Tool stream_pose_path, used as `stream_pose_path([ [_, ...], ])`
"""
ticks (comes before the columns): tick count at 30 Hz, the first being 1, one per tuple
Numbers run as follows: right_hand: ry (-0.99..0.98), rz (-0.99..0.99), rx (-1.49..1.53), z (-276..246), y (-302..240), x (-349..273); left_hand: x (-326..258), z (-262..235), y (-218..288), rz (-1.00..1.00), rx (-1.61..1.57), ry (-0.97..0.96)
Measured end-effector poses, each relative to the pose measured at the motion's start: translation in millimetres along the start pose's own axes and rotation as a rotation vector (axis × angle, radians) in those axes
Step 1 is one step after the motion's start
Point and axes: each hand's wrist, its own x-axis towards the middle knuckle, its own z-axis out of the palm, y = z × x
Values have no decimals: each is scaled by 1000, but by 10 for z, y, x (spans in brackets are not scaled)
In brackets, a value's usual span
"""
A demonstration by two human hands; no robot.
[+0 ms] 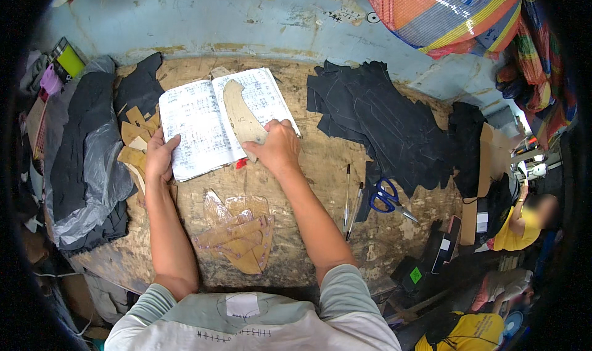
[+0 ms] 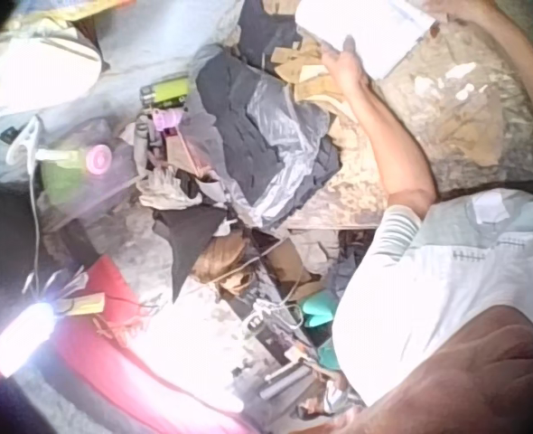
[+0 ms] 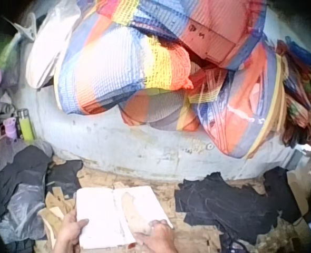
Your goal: The person flips through a notebook containing paper pattern pieces, then places a cardboard pattern on a black fabric piece and traces its outline with a white marker. The person repeats this process with another pattern piece on the same fabric.
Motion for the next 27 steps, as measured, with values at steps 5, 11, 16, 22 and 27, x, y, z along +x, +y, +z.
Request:
stream_pose_path([
  [5,-191,165,480,-229,-108,-70,-14,2,10,6,-15,-23],
  [11,-316,-463,179,-730,-213,-794,-6,-9,2,20,-29,-29],
  [16,-109,-293,78,-589,-24,-464,-30,12,23,11,11,-8],
  [22,-193,326,-149,-313,228,446,-16,114,-17,227,-16,75],
  [27,-170,353,907,-423,46,433,-12,-15,-26,3,20,-40],
])
